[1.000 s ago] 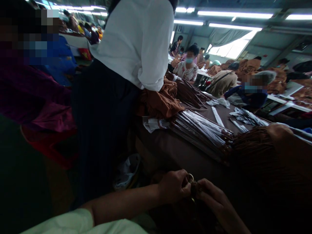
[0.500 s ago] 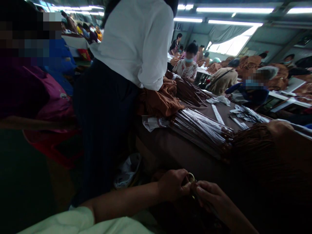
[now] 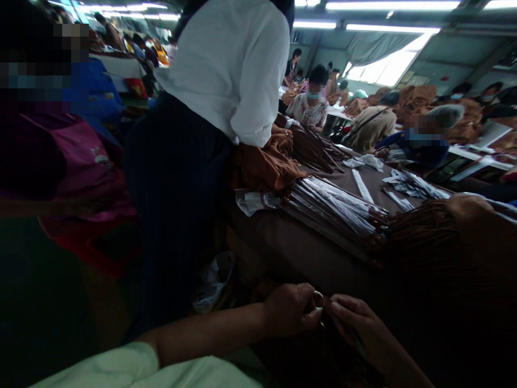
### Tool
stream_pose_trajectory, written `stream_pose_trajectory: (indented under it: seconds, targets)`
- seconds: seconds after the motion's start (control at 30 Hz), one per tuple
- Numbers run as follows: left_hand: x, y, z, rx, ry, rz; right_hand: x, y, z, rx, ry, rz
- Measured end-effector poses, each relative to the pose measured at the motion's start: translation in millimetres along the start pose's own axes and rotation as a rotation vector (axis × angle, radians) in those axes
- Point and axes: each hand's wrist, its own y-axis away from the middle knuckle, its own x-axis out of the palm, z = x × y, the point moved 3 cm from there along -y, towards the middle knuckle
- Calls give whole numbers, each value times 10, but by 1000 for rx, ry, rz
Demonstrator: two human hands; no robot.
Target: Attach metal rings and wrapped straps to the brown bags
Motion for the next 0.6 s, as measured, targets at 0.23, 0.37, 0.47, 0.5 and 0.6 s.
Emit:
stream_pose_trajectory:
  seconds: [0.23,0.37,0.47,0.5,0.6]
  targets:
    - [-72,-9,-52,-96,64,1,-18,80,-16,-3,-22,49]
    - [-115,20,-75,-128,143,-8,-20,121,13,-53,-45,118]
    - [-144,38,-89,-127,224,-40,-32,123,11,-52,12,96]
    - [-154,39,-94,-122,253,-56,-39,121,1,-41,31,73]
    - [-154,29,-92,-144,333,-70,-39,109,-34,-38,85,22]
